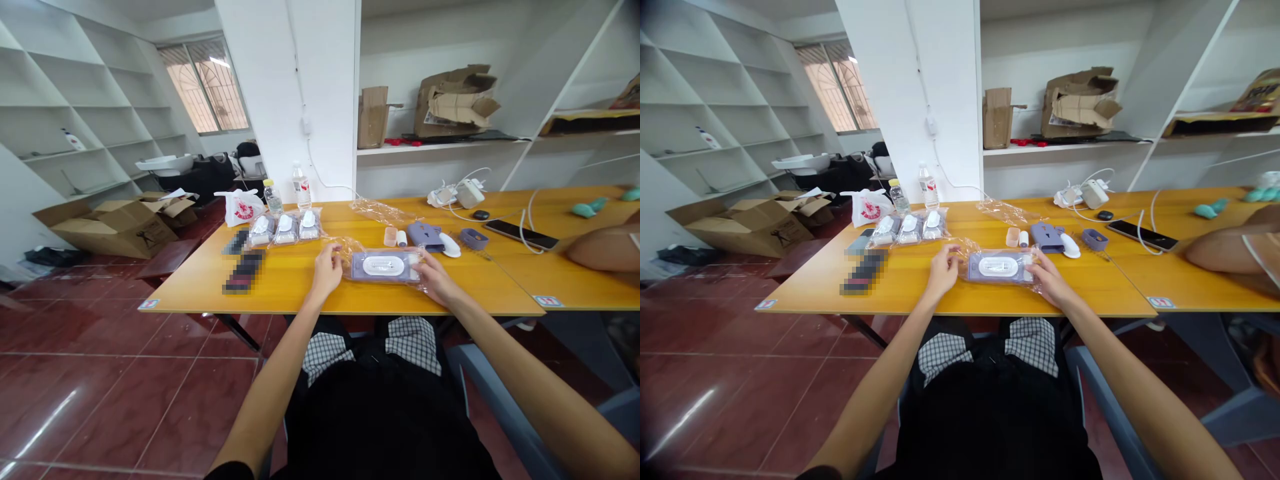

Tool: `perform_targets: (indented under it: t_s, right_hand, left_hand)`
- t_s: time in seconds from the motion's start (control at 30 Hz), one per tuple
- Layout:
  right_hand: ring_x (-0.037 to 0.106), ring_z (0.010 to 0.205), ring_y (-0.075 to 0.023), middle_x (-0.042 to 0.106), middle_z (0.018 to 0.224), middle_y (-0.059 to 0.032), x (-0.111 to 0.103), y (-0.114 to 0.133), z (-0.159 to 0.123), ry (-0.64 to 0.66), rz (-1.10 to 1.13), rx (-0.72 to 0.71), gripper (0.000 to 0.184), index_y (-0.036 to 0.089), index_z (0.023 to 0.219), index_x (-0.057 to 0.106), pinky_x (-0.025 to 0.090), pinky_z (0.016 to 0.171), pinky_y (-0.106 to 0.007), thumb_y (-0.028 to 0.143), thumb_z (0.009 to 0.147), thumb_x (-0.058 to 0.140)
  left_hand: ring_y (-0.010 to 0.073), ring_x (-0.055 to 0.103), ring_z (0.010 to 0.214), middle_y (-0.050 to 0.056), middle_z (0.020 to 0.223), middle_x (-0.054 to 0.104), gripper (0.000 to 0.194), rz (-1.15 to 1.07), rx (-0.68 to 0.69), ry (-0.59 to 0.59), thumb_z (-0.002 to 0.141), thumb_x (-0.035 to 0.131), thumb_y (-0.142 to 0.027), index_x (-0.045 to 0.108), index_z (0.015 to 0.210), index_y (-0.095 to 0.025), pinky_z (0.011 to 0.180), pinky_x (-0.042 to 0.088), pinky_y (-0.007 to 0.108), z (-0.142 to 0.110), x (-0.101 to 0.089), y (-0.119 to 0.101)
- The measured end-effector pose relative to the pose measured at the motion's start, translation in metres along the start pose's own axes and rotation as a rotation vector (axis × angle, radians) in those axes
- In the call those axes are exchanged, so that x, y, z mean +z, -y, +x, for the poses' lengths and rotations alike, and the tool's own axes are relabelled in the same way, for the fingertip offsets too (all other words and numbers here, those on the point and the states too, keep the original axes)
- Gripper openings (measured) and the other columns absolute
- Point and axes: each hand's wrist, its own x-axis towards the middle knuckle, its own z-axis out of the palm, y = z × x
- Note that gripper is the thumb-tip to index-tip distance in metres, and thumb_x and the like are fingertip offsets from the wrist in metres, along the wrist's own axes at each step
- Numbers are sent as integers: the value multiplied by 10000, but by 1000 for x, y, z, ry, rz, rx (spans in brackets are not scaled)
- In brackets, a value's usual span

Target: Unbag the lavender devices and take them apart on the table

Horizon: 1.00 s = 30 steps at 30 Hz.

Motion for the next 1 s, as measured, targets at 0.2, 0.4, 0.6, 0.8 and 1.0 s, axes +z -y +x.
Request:
perform_targets:
  t_s: [0.2,0.4,0.6,0.8,1.0]
  right_hand:
    - [763,868,-241,802,1086,-4,3,0,2,-26,158,44,485,328,1279,661,653,733,-402,401,817,788]
    - [693,733,-208,769,1038,-29,1,3,2,-18,160,43,491,283,1253,700,592,573,-343,488,820,807]
    - [690,718,-183,762,982,0,2,1,0,-30,178,-11,487,307,1172,706,594,569,-317,577,806,878]
    - [675,649,-160,756,855,16,1,-7,4,-118,213,-29,495,261,930,700,629,538,-300,509,638,1014]
    - [673,648,-163,706,769,20,2,-7,2,-80,187,-28,455,243,807,666,669,566,-336,460,637,1028]
  left_hand:
    - [174,749,762,125,1116,829,366,42,-245,115,1005,591,-148,671,1362,-158,762,605,304,11,-25,5]
    - [107,513,413,27,614,722,259,-41,-317,576,988,696,-315,821,1134,-141,407,318,192,13,-51,-1]
    - [56,423,398,7,705,736,514,-175,-250,674,943,754,-370,722,1413,-165,387,261,184,12,-58,-3]
    - [25,420,458,64,1064,794,595,-280,-210,714,847,833,-382,706,1393,-183,420,338,195,6,-52,-10]
    - [47,361,427,-75,576,494,315,-374,-311,617,857,811,-452,697,882,-159,419,210,186,5,-36,-11]
